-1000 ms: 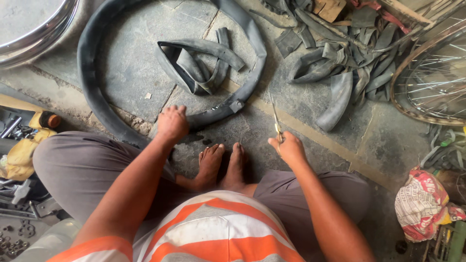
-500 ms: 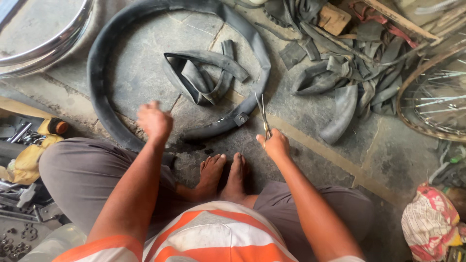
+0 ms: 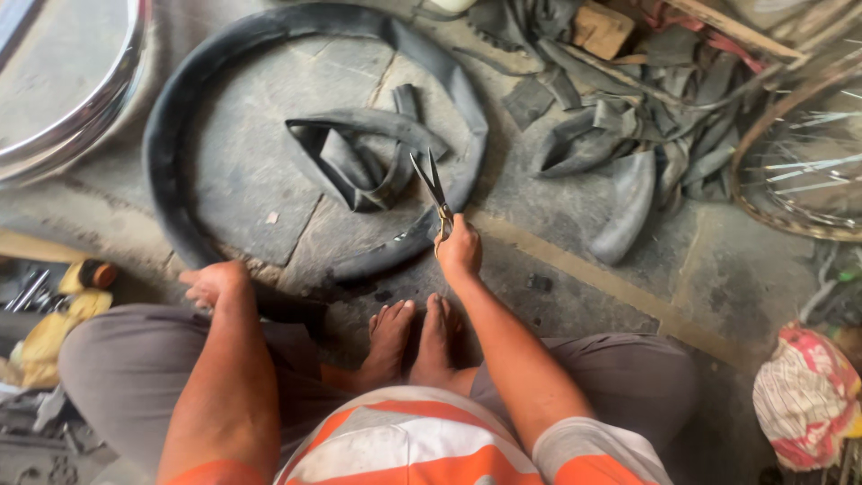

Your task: The person sits on the floor of a bicycle repair shop and cuts old rubber inner tubes into long strips with scissors. They hold each tube section between their feet and hands, trimming it lengthwise and setting the cut strips aside with the pile of already cut rubber pieces.

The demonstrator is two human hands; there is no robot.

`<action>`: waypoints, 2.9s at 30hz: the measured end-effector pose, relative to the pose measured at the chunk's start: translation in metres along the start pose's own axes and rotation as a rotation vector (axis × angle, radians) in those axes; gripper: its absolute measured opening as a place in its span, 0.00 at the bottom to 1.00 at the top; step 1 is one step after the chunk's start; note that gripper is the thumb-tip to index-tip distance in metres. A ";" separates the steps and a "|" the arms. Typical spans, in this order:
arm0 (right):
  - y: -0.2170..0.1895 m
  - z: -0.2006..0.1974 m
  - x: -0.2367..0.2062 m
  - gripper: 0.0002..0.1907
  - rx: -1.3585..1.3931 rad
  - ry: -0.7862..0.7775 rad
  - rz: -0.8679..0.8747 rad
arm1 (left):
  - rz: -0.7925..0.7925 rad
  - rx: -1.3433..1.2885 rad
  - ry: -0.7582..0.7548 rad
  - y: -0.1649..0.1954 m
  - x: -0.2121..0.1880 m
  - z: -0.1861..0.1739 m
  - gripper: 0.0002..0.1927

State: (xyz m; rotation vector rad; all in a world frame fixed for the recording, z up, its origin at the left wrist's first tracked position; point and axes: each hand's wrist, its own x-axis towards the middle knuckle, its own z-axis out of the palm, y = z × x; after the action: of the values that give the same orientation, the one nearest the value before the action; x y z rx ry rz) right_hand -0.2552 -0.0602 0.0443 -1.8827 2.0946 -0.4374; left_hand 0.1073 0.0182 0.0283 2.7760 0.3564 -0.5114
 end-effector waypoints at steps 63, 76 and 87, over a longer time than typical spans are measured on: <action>-0.084 -0.032 -0.052 0.19 0.764 -0.644 -0.006 | -0.025 -0.648 -1.414 -0.073 -0.129 -0.043 0.10; -0.132 0.000 -0.039 0.19 0.851 -0.756 0.207 | -0.033 -0.510 -1.404 -0.106 -0.124 -0.044 0.07; -0.069 -0.057 -0.102 0.19 0.902 -0.843 0.218 | -0.081 -0.515 -1.451 -0.102 -0.123 -0.038 0.10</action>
State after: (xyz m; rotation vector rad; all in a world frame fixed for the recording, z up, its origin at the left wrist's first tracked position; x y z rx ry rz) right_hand -0.2058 0.0364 0.1259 -1.0128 1.1918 -0.3504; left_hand -0.0220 0.1025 0.0840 1.3546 0.1730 -1.8592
